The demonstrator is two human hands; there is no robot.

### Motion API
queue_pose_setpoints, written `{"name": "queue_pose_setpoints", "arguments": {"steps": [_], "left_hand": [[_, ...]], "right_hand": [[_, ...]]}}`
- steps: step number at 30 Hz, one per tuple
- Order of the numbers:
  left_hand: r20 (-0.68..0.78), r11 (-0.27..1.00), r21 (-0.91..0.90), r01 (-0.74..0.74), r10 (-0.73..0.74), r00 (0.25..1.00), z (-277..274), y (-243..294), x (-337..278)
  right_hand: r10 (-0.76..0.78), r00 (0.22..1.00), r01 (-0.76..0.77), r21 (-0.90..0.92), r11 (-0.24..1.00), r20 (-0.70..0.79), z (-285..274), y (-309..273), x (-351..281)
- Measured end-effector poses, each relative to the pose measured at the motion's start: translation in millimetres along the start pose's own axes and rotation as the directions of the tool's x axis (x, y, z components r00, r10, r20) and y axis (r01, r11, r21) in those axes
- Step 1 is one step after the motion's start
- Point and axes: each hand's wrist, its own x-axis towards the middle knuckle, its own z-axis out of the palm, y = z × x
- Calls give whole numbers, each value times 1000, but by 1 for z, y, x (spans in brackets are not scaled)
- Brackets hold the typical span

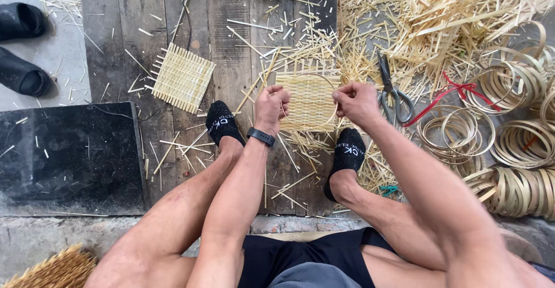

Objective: The person weaves bamboo strips together to form a square mat, places it onto a circular wooden mold, and trims the edges into a circular shape using shears.

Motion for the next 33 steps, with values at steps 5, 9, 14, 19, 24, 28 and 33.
{"name": "queue_pose_setpoints", "arguments": {"steps": [5, 9, 14, 19, 24, 28, 33], "left_hand": [[-32, 721, 642, -262, 366, 930, -24, -29, 24], [-19, 560, 800, -213, 379, 925, -28, -40, 35], [-20, 503, 834, -228, 440, 898, -32, -46, 37], [-108, 524, 842, -132, 402, 909, -31, -50, 43], [-119, 507, 855, -108, 394, 911, -33, -49, 46], [-108, 494, 861, -118, 404, 908, -37, -53, 55], [-95, 519, 846, -123, 374, 923, -47, -60, 68]], "right_hand": [[-34, 984, 29, -29, 999, -176, 29, 37, 14], [-214, 931, 150, -225, 963, -295, 47, 59, 23], [-199, 928, 128, -231, 965, -315, 48, 65, 24], [-171, 920, 103, -204, 974, -353, 50, 64, 24], [-221, 893, 142, -220, 965, -392, 53, 66, 27], [-198, 897, 135, -183, 974, -396, 54, 71, 27], [-187, 911, 124, -188, 974, -368, 50, 73, 31]]}}
